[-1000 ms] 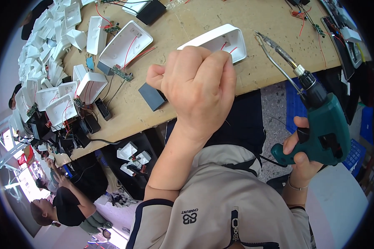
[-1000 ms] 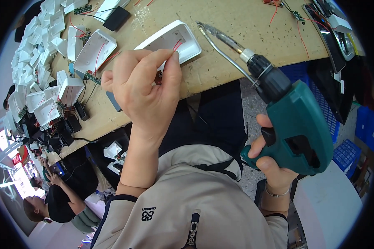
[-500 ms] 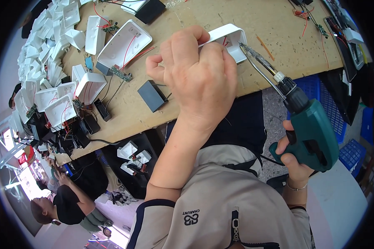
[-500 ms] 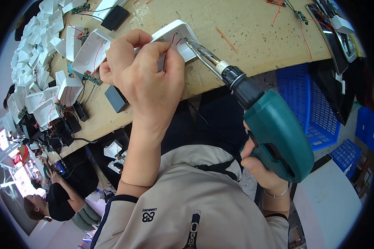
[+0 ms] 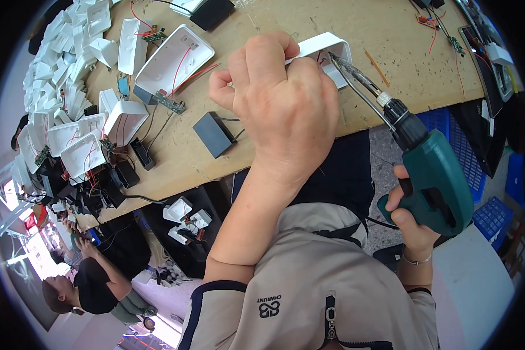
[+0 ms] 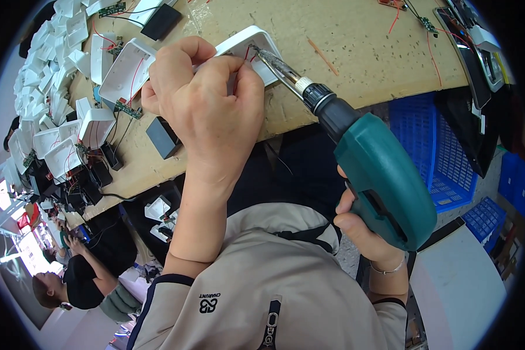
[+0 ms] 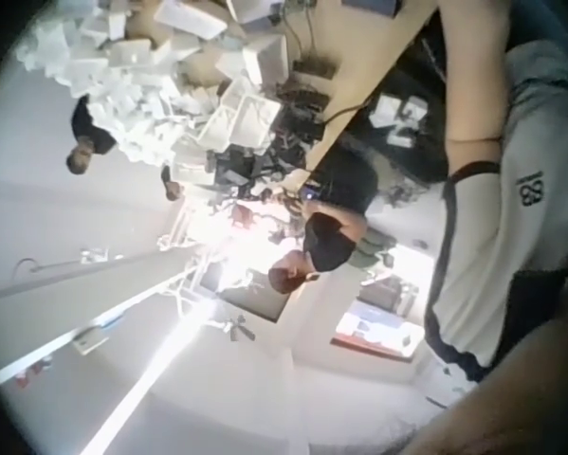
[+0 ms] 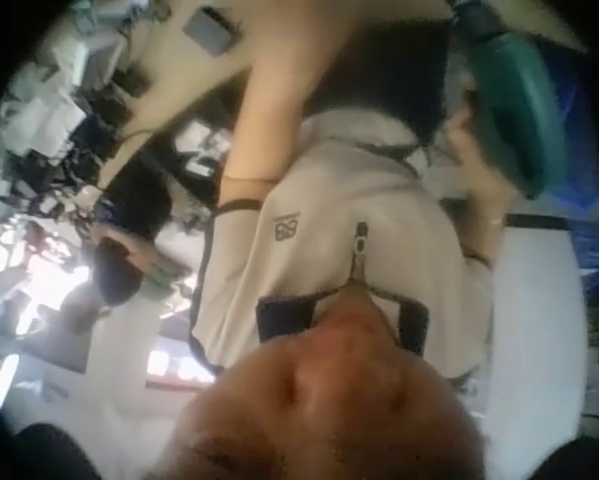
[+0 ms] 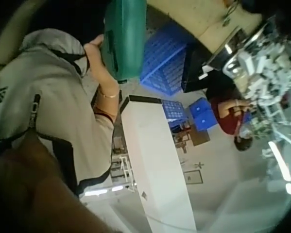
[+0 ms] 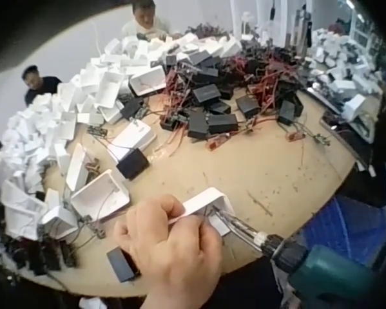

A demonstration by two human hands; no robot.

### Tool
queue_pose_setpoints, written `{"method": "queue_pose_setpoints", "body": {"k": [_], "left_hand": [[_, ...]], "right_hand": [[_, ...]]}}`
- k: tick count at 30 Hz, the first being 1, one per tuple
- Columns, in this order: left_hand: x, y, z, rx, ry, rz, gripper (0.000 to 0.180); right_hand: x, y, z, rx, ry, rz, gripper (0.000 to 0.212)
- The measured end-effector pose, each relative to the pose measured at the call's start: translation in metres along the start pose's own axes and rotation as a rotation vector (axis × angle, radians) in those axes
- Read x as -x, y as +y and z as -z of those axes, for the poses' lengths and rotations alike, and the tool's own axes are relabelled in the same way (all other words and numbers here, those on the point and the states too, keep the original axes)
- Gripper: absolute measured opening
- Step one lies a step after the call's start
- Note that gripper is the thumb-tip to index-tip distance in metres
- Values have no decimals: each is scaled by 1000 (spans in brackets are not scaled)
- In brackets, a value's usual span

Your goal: Assembling electronic modules into plastic housings using a specialized handheld assembly tool.

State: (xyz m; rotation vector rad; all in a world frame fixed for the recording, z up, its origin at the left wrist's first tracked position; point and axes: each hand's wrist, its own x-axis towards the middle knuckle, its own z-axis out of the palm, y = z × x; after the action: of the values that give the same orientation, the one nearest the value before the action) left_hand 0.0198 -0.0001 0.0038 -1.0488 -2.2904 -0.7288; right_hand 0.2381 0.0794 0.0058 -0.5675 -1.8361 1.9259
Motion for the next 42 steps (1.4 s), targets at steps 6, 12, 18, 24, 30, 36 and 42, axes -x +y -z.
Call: {"method": "queue_pose_setpoints", "body": {"k": [6,12,18,24,30,36,42], "left_hand": [[-1,1,0,-1,1,4,2],[0,1,-1,-9,5,9,2],[0,0,-2,-2,14,6,3],[0,0,-2,23,21,7,3],[0,-2,-3,40,34,-14,3],[1,-1,-6,91,54,-27,6],[1,-2,-9,138,67,-42,8]], "right_hand": [[-3,-4,-4,34,47,-66,60],[-5,-5,-6,49,53,-95,59],[-7,-5,-8,42,54,-124,56],[-7,-3,1,115,-66,-69,45],[-4,-7,-3,164,-18,-141,37],[-4,-9,-2,232,-32,-124,35],[-4,-3,-7,176,32,-42,55]]}}
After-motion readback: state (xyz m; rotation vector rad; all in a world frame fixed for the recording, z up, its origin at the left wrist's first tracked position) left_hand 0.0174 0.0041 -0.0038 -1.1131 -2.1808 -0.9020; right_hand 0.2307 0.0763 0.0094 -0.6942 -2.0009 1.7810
